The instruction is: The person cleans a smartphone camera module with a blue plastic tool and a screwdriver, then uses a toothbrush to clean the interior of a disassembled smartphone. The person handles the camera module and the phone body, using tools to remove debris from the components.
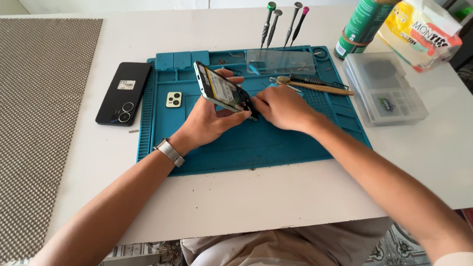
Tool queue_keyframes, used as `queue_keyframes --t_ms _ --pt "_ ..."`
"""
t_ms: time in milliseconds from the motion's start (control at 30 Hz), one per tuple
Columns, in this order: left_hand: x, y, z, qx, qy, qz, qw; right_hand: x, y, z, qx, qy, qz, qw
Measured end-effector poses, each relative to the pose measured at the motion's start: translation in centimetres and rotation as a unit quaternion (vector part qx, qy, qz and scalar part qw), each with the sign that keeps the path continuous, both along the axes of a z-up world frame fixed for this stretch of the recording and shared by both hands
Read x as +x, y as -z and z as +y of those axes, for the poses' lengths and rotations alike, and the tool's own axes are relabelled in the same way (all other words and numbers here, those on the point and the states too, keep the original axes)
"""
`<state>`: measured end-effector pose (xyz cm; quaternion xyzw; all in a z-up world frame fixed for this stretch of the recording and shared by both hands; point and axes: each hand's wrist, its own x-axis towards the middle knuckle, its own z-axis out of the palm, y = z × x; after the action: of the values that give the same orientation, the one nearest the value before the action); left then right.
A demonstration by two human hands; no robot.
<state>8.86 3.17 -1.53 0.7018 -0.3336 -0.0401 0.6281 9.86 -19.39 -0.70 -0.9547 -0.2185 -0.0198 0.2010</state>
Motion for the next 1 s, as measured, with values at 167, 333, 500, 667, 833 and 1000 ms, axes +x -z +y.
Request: queue_keyframes --t_ms 167,333,500,667,833,1000 --pt "-0.3 -0.2 0.1 0.013 -0.011 -0.005 1.0 0.3 -0.3 1.0 0.018 0.009 -0.042 0.999" --pt "-0.2 -0.3 0.1 0.028 -0.019 -0.016 0.999 0.5 -0.9 0.2 -0.03 -0.011 0.023 0.999" --pt "-0.3 -0.6 0.0 0.025 -0.016 -0.013 0.999 0.3 -0.3 0.7 -0.002 0.008 -0.031 0.999" --pt "-0.8 -0.8 0.2 0.008 -0.009 -0.01 1.0 -0.5 -0.3 0.2 -0.028 0.02 0.023 0.999" --pt "-1.0 -0.5 0.1 0.019 -0.012 -0.079 0.997 -0.2 -0.1 0.1 -0.018 0.019 0.028 0.999" --pt "-1.3 -0.3 -0.1 0.029 -0.023 -0.111 0.993 -0.5 0.0 0.1 -0.027 0.026 0.028 0.999"
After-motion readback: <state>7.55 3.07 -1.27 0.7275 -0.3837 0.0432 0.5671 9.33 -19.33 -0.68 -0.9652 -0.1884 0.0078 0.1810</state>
